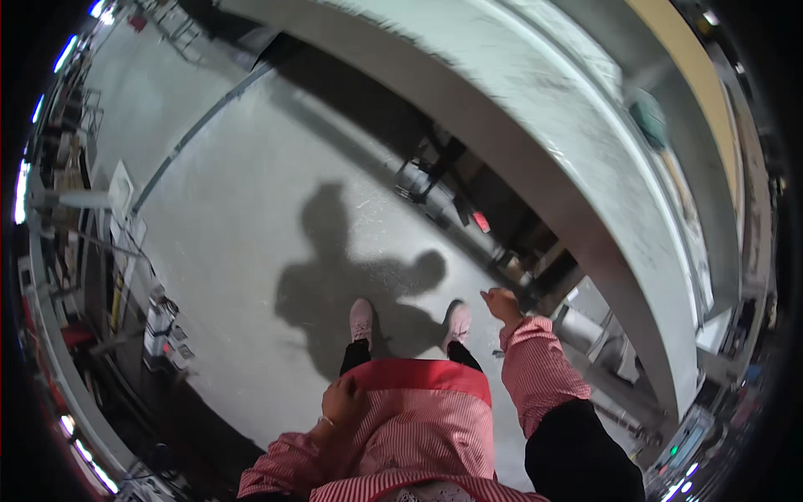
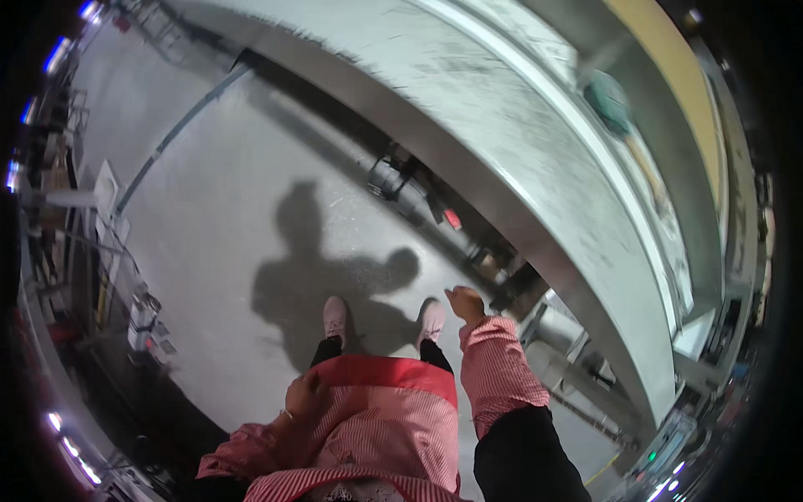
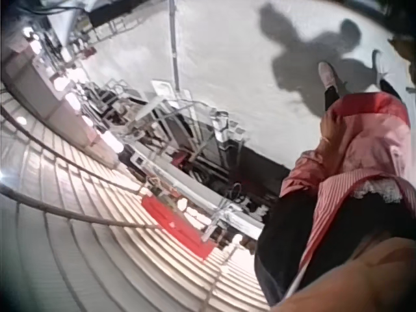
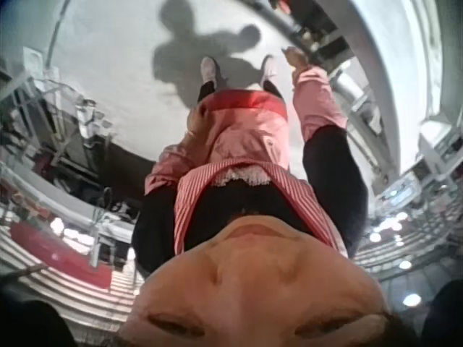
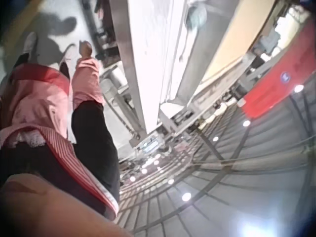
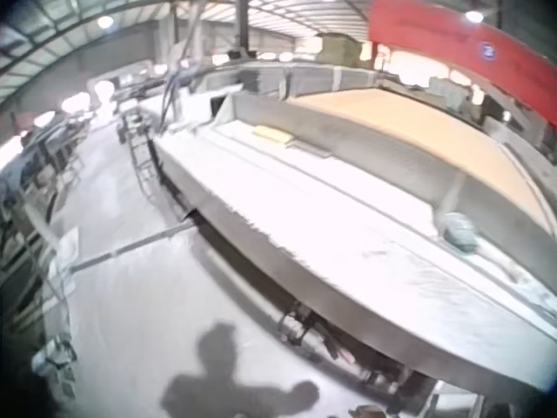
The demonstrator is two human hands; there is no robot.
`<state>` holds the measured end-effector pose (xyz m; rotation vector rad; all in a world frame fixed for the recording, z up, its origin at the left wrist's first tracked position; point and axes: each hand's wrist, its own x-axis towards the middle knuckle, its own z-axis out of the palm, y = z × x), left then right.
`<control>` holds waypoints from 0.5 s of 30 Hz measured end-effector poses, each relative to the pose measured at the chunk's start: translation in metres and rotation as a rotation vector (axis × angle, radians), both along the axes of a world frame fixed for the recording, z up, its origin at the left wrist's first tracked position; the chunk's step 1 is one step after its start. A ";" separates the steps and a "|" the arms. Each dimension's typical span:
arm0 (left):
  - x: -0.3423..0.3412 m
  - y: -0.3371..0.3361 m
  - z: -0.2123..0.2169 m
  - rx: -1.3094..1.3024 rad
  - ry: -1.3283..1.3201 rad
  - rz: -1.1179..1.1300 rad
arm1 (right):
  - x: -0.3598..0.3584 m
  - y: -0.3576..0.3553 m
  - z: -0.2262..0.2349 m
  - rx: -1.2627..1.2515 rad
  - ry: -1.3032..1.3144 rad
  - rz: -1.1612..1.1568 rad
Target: Operate an industrial wood-cutting or panel-processing machine, adjusting settings on a control panel and handling wood materials.
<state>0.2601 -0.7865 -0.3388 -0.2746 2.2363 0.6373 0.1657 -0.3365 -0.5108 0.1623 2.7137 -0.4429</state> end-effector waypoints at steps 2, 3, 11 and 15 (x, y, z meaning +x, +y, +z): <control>0.027 -0.015 -0.041 0.018 0.130 0.031 | -0.076 -0.023 -0.046 -0.010 -0.139 -0.084; 0.041 -0.022 -0.058 0.029 0.261 0.019 | -0.106 -0.038 -0.066 -0.080 -0.192 -0.065; -0.043 0.050 -0.086 -0.034 0.207 0.018 | -0.181 0.119 -0.382 0.290 0.006 -0.231; -0.050 0.053 -0.104 0.067 0.387 0.157 | -0.262 0.204 -0.417 0.082 0.164 -0.303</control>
